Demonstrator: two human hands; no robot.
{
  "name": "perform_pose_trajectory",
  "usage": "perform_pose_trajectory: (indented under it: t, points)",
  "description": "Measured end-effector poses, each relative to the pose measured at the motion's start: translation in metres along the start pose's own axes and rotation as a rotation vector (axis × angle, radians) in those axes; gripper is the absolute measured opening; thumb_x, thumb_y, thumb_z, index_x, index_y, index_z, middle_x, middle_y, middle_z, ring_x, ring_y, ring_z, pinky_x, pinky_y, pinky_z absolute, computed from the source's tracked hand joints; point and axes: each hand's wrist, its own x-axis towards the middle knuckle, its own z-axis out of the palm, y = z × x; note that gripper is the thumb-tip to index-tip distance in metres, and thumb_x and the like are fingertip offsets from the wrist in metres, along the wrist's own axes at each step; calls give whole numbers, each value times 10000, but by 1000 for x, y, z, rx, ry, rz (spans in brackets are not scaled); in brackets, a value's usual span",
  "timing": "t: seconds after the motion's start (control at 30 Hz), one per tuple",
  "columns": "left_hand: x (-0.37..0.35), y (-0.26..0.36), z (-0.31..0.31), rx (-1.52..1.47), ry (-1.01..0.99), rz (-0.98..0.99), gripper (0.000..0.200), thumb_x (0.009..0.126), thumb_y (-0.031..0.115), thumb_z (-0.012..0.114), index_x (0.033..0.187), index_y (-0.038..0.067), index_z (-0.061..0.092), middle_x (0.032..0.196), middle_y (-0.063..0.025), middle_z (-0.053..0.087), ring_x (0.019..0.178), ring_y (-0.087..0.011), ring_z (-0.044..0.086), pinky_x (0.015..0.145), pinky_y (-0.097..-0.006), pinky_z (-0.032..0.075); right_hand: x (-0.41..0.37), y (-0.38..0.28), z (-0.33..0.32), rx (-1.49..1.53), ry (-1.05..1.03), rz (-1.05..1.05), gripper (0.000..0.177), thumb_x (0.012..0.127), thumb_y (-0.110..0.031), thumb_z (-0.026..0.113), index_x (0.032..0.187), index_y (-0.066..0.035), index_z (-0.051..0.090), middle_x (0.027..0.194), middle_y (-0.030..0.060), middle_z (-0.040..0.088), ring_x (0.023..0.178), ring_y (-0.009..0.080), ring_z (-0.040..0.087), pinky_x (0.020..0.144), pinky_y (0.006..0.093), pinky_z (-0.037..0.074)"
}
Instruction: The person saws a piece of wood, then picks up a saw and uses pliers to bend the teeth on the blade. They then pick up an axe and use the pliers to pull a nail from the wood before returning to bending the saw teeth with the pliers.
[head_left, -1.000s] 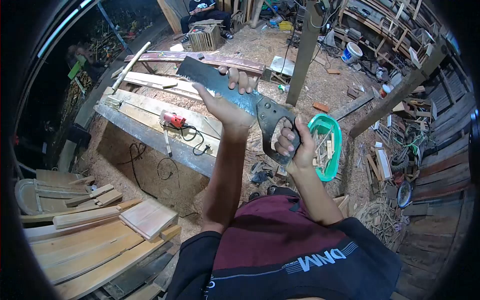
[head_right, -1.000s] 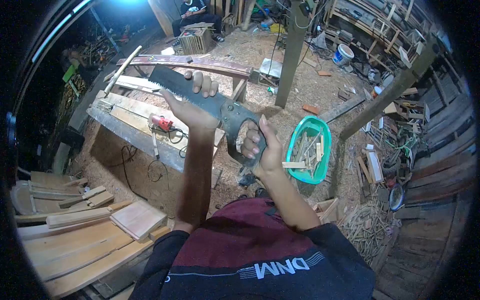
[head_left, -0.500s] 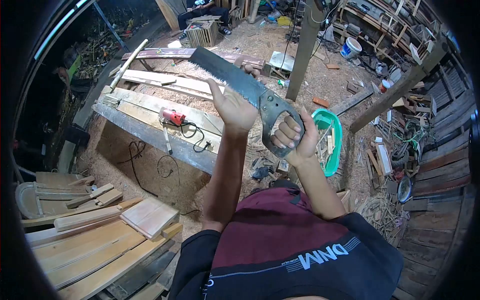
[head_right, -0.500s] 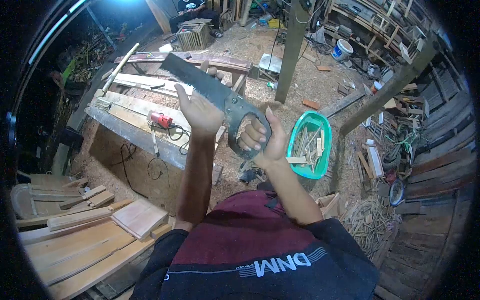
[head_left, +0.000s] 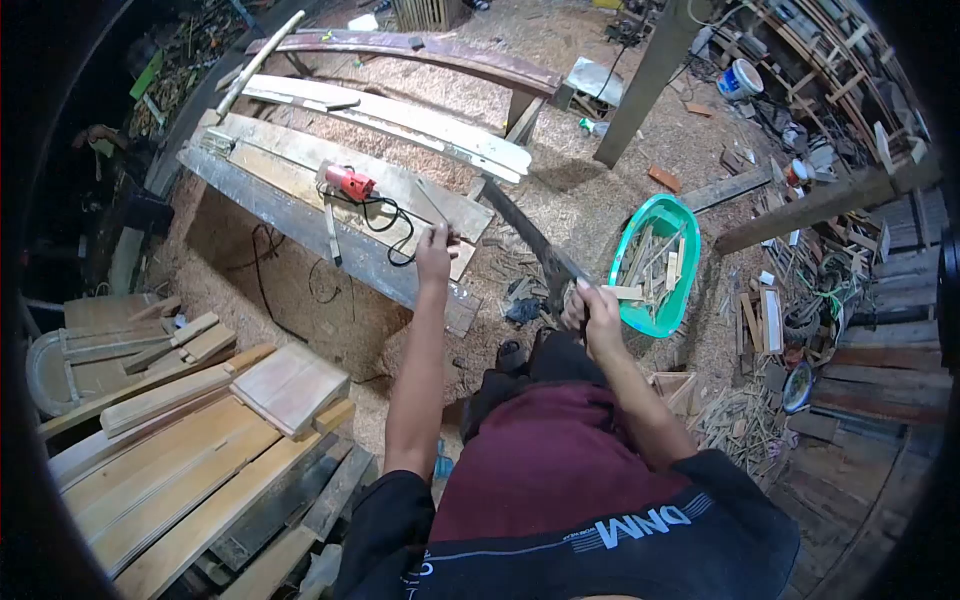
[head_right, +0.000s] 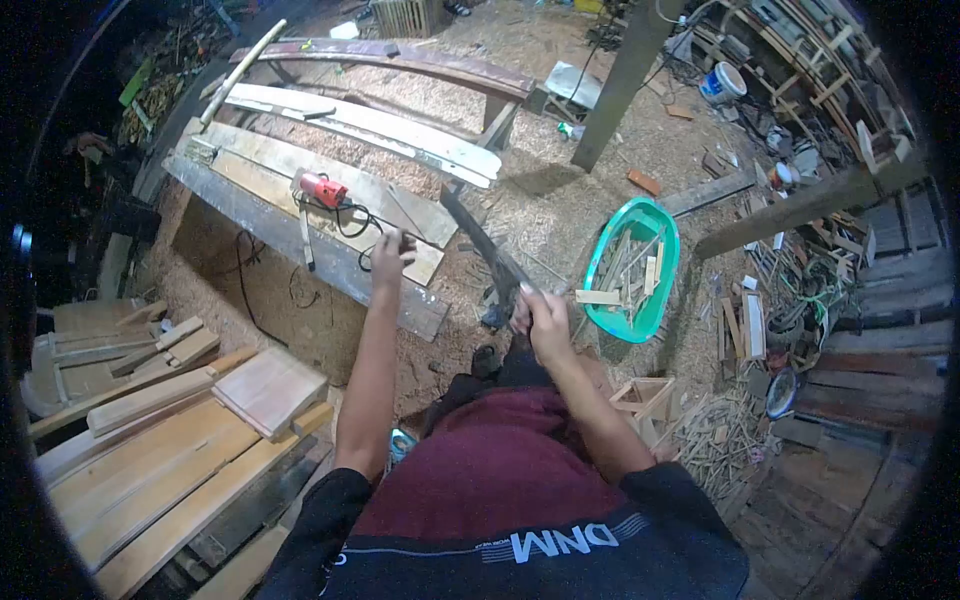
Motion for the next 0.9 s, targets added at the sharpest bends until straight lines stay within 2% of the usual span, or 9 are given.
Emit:
perform_pose_trajectory:
  t: [0.1, 0.2, 0.3, 0.43, 0.5, 0.67, 0.73, 0.83, 0.9]
  points:
    - [27, -72, -23, 309, -50, 185, 267, 994, 284, 531, 971, 37, 632, 846, -38, 662, 749, -98, 606, 649, -256, 485, 4, 18, -7, 37, 53, 80, 440, 1006, -319, 500, 639, -97, 402, 550, -3, 358, 468, 122, 354, 475, 288, 317]
    - [34, -108, -22, 449, -98, 78, 260, 1003, 251, 525, 1028, 23, 647, 862, -36, 665, 745, -97, 604, 653, -252, 487, 16, 33, -17, 79, 60, 100, 457, 1012, -345, 480, 629, -115, 381, 538, -18, 327, 463, 121, 338, 489, 294, 327]
    - [-6, -47, 33, 154, -193, -124, 341, 1031, 294, 468, 1108, 16, 647, 887, -32, 662, 752, -122, 598, 685, -252, 485, 30, 29, -20, 373, 114, 175, 468, 1001, -391, 457, 623, -130, 367, 532, -15, 324, 455, 129, 331, 501, 308, 333]
    - [-48, 21, 112, -507, -462, -243, 483, 1057, 383, 335, 1228, 2, 578, 1084, -57, 635, 985, -147, 576, 839, -314, 460, 45, -18, -19, 972, 22, 266, 460, 974, -453, 423, 618, -164, 384, 507, -59, 322, 439, 111, 329, 500, 292, 323]
    - [-57, 19, 138, -758, -673, -288, 506, 1057, 392, 298, 1279, -5, 520, 1213, -87, 602, 1139, -170, 530, 930, -361, 428, 49, -43, -15, 1083, -88, 218, 451, 990, -431, 416, 616, -181, 392, 490, -69, 313, 436, 82, 333, 491, 257, 331]
    - [-98, 92, 179, -597, -1079, -134, 495, 1051, 313, 336, 1383, -48, 404, 1276, -138, 585, 1068, -214, 607, 945, -369, 476, 28, -74, -7, 1337, -242, 162, 459, 1009, -424, 407, 640, -153, 428, 504, -53, 369, 426, 74, 393, 460, 253, 363]
    - [-110, 107, 181, -619, -1103, -172, 511, 1043, 300, 370, 1415, -52, 365, 1284, -148, 579, 1032, -209, 632, 934, -345, 499, 12, -81, 1, 1331, -289, 85, 446, 1006, -434, 416, 671, -142, 454, 512, -55, 399, 433, 72, 440, 477, 255, 406]
    - [-116, 110, 180, -745, -1298, -286, 552, 1020, 291, 456, 1443, -44, 340, 1267, -153, 580, 1004, -191, 647, 923, -314, 517, -14, -88, 19, 1027, 34, 6, 404, 1008, -427, 424, 776, -121, 548, 559, -54, 436, 446, 74, 449, 520, 263, 462]
    - [-127, 119, 179, -716, -1368, -310, 567, 1010, 289, 492, 1437, -55, 347, 1275, -145, 571, 1043, -190, 629, 950, -320, 494, -32, -96, 36, 1018, 216, -53, 343, 1006, -395, 453, 1004, -96, 622, 732, -22, 599, 533, 112, 571, 564, 308, 519]
